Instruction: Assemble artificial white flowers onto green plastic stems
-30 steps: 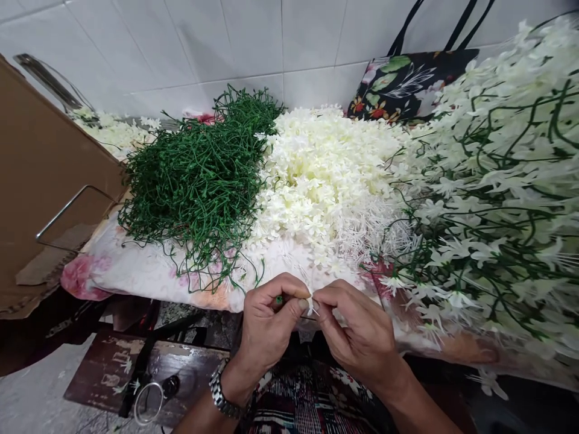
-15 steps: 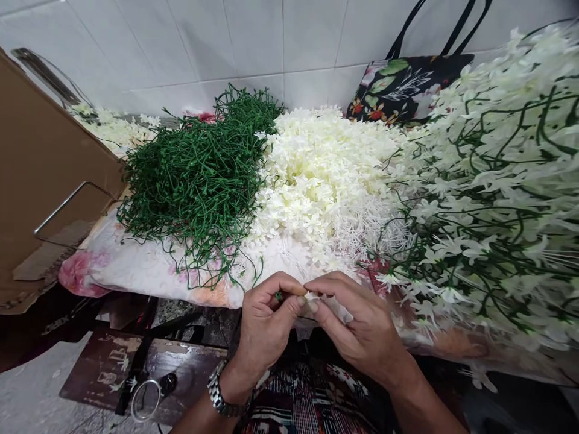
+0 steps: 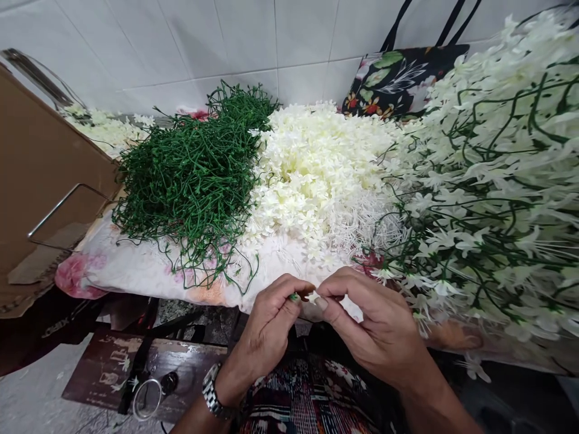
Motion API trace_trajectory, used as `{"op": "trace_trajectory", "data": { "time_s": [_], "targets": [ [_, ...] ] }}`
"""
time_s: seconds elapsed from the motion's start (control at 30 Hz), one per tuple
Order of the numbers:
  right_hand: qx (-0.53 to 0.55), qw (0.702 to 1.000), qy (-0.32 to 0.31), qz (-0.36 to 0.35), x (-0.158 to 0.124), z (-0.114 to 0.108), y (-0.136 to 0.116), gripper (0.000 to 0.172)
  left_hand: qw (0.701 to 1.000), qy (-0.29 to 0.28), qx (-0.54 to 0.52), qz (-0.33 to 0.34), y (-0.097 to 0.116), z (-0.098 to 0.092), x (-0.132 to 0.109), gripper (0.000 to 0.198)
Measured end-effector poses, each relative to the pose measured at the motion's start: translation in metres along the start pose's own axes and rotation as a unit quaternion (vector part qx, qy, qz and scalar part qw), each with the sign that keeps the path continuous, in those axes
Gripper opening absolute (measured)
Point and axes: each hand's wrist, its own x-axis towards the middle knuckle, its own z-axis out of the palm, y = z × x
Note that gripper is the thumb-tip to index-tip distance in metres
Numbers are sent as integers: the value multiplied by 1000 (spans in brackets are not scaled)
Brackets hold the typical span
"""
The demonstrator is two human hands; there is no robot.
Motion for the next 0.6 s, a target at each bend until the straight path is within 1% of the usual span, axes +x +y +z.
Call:
{"op": "trace_trajectory", "data": {
  "time_s": [0.13,0.23,0.3,0.33,0.4,0.47,0.53,0.6],
  "targets": [
    [-33,998,-40,-38,4,-2,-3,13,998,-28,47,9,5,3,1,24],
    [-61,996,-57,-40,3,-3,0,14,993,-51,101,24,8,5,3,26],
    [-71,994,-67,-39,1,-3,2,14,991,-56,117,20,7,6,3,27],
    [-73,994,-70,-38,0,-3,3,15,993,-51,109,11,5,6,3,27],
    [-71,995,-68,-31,-1,-3,6,16,998,-31,62,-14,0,8,1,26],
    [-65,996,-61,-19,-2,-2,9,15,999,-7,0,-34,-6,10,-1,18],
    [-58,997,-50,-14,-2,0,12,15,998,21,-42,-38,-12,11,-2,9],
    [-51,998,-38,-15,-3,2,14,14,997,42,-51,-34,-16,12,-1,12]
  ]
}}
